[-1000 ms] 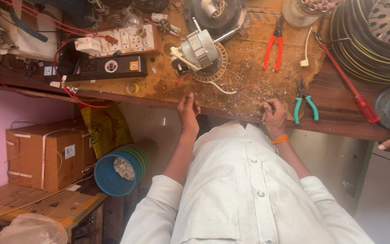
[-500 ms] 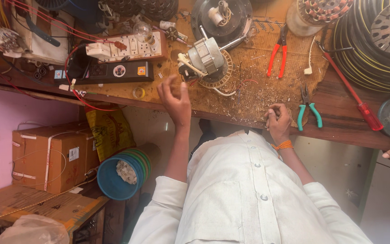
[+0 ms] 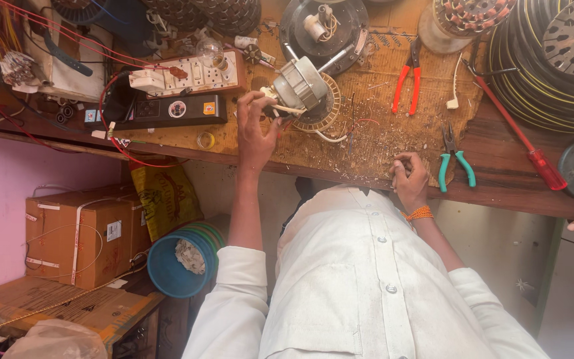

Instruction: The person holds a small electric motor, rotates it to inspect the windings, and uses pliers to strip and adjust wires. The motor is placed on a workbench cluttered with other motor parts and tools.

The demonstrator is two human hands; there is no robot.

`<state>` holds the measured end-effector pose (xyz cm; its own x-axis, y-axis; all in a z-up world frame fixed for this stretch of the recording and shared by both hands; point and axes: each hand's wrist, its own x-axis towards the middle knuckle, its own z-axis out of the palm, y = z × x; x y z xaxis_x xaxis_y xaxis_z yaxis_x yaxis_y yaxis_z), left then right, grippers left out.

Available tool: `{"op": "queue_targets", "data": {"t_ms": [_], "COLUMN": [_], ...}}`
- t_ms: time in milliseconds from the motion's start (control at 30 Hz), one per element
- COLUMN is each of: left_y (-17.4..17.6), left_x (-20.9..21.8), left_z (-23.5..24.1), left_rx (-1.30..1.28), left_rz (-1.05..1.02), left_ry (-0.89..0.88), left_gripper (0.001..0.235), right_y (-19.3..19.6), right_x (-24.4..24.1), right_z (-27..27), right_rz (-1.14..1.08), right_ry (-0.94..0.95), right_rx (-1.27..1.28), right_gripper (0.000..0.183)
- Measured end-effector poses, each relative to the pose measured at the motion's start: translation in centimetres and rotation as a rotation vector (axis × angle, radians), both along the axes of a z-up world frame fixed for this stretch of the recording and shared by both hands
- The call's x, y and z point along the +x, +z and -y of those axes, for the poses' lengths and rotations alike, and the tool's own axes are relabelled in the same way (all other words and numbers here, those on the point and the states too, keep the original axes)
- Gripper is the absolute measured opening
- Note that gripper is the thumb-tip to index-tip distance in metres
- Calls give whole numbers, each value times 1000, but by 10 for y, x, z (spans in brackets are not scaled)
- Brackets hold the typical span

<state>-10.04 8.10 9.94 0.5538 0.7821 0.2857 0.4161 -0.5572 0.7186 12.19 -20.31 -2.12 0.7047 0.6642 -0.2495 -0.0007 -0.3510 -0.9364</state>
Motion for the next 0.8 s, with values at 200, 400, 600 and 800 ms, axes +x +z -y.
{"op": "queue_targets", "data": {"t_ms": [200,400,600,800], "left_y": [-18,-61,-78,-35], "left_x": [-15,-40,-39,-10], "left_z": [-1,-9,22,51], "left_rx": [-492,-804,-1174,-798], "left_rz": [284,465,719,101], "left_ry": [112,337,398,276], "left_gripper": [75,27,18,34], "right_y": [0,0,0,-1], "right_x": [0,2,0,1], "right_z": [-2,-1,-1,-3], "right_rz": [-6,-2,-44,0], "right_ry": [-5,10,23,52], "right_rx": [3,-8,-22,-41], "right_gripper": [8,9,9,10]}}
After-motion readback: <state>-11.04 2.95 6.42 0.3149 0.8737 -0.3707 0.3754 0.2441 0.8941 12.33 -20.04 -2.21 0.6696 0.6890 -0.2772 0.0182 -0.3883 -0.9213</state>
